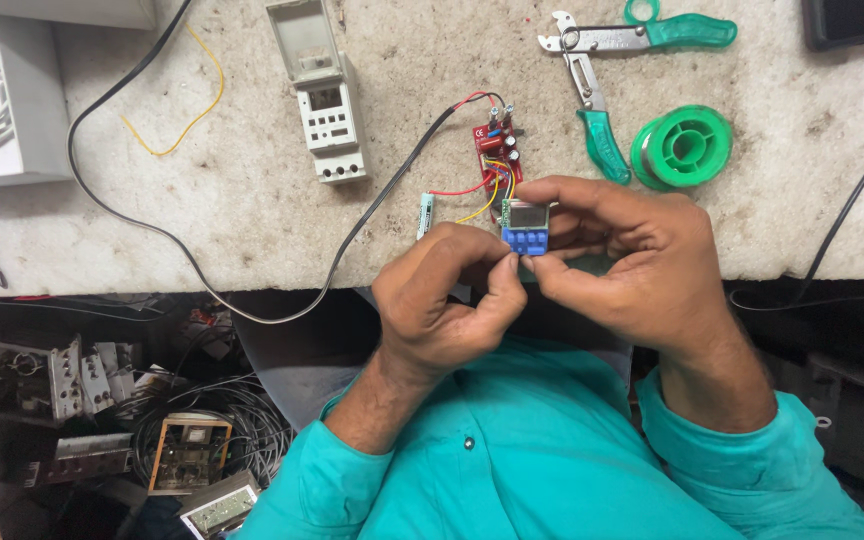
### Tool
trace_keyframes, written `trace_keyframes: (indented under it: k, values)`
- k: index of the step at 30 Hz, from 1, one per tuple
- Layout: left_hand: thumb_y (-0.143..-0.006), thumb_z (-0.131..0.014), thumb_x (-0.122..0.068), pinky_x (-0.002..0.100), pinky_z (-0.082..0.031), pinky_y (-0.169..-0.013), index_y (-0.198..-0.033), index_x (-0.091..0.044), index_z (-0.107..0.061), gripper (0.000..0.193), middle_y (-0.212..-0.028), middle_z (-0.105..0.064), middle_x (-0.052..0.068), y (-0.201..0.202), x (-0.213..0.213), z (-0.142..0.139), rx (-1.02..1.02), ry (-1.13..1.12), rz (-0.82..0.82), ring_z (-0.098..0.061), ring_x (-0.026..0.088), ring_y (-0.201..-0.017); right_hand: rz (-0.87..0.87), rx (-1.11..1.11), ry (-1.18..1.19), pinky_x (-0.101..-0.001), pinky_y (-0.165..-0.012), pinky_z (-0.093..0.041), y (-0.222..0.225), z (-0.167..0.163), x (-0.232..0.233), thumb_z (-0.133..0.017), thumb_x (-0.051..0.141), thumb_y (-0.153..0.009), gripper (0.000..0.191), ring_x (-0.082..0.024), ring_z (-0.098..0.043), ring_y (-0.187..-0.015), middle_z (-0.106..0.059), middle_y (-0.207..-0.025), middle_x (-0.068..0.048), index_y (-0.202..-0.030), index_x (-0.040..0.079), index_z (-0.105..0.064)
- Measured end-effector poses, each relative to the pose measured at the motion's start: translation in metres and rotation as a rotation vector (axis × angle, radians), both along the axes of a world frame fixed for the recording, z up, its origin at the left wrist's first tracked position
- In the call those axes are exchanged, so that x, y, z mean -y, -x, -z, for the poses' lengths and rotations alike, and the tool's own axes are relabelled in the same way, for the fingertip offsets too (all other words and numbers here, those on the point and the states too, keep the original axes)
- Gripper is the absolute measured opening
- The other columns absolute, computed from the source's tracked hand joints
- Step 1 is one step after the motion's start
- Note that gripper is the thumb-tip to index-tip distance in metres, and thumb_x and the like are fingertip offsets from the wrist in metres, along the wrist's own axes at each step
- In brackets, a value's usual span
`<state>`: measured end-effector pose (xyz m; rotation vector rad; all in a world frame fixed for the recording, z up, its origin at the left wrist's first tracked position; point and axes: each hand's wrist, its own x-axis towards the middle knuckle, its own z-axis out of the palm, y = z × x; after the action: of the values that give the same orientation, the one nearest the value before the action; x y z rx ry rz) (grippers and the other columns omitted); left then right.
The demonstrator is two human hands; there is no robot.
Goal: The person sits at a workbench and assembles a small electronic module, holding a circuit board with a display and pressing a blue terminal connector onto it by hand. They repeatedly align and seat the connector, adjust wires on the board, and finally turn the assembly over to work on its underside.
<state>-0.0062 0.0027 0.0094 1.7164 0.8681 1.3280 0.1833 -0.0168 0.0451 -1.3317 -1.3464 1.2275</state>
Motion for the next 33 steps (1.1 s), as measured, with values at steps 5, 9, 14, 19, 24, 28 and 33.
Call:
trace_keyframes:
  k: [5,9,14,19,24,28,33]
  values:
    - [-0.091,-0.075,0.006,0.023,-0.056,-0.059,-0.100,-0.001,-0.064,0.015,-0.091,-0.069,0.007,-0.0016,0.0000,0.0012,-0.021,-0.029,-0.010,-0.068,0.011,-0.073,-0.010,-0.028,0.013,-0.0289,-0.093,-0.063,-0.0018,-0.0005,-0.0002,-0.074,-0.004,-0.087,0.046,-0.014,-0.074,-0.101,-0.076,-0.108,-0.010,-0.133,-0.002,-0.066]
    - [-0.091,-0.075,0.006,0.024,-0.055,-0.058,-0.099,-0.001,-0.064,0.015,-0.090,-0.069,0.007,-0.0029,-0.0001,0.0019,-0.030,-0.040,-0.017,-0.068,0.011,-0.073,-0.015,-0.030,0.006,-0.0291,-0.093,-0.063,-0.0026,-0.0001,-0.0009,-0.074,-0.004,-0.087,0.047,-0.014,-0.074,-0.101,-0.077,-0.109,-0.010,-0.133,-0.002,-0.066]
    - [-0.090,-0.074,0.008,0.024,-0.054,-0.057,-0.099,-0.001,-0.064,0.016,-0.090,-0.069,0.008,-0.0041,-0.0002,0.0022,-0.032,-0.059,-0.020,-0.066,0.012,-0.071,-0.018,-0.023,-0.003,-0.0294,-0.093,-0.063,-0.0026,0.0005,-0.0002,-0.074,-0.005,-0.088,0.046,-0.014,-0.074,-0.102,-0.077,-0.109,-0.011,-0.133,-0.003,-0.066]
    - [-0.091,-0.073,0.009,0.024,-0.055,-0.059,-0.100,-0.001,-0.064,0.016,-0.092,-0.069,0.008,-0.0035,-0.0008,0.0017,-0.037,-0.078,-0.020,-0.067,0.012,-0.074,-0.020,-0.032,-0.011,-0.0296,-0.094,-0.063,-0.0021,0.0012,0.0000,-0.074,-0.005,-0.088,0.047,-0.014,-0.075,-0.102,-0.076,-0.110,-0.011,-0.134,-0.003,-0.065]
    - [-0.089,-0.072,0.010,0.024,-0.053,-0.057,-0.098,0.000,-0.065,0.016,-0.090,-0.068,0.007,-0.0042,-0.0005,0.0002,-0.036,-0.052,-0.023,-0.066,0.011,-0.072,-0.015,-0.016,-0.004,-0.0296,-0.094,-0.064,-0.0022,0.0006,-0.0002,-0.073,-0.005,-0.088,0.046,-0.014,-0.075,-0.101,-0.077,-0.109,-0.011,-0.133,-0.003,-0.066]
    - [-0.089,-0.072,0.010,0.024,-0.053,-0.056,-0.097,0.000,-0.065,0.015,-0.089,-0.068,0.007,-0.0047,-0.0001,-0.0006,-0.035,-0.034,-0.020,-0.065,0.010,-0.070,-0.018,-0.014,-0.001,-0.0297,-0.094,-0.064,-0.0022,0.0009,-0.0006,-0.073,-0.005,-0.088,0.045,-0.014,-0.075,-0.102,-0.077,-0.109,-0.010,-0.133,-0.003,-0.066]
    - [-0.089,-0.072,0.010,0.024,-0.053,-0.056,-0.098,0.000,-0.065,0.015,-0.089,-0.068,0.007,-0.0055,-0.0001,-0.0009,-0.036,-0.033,-0.023,-0.066,0.010,-0.071,-0.026,-0.008,-0.018,-0.0297,-0.094,-0.064,-0.0030,0.0012,-0.0008,-0.073,-0.005,-0.088,0.045,-0.014,-0.075,-0.102,-0.077,-0.110,-0.011,-0.133,-0.003,-0.066]
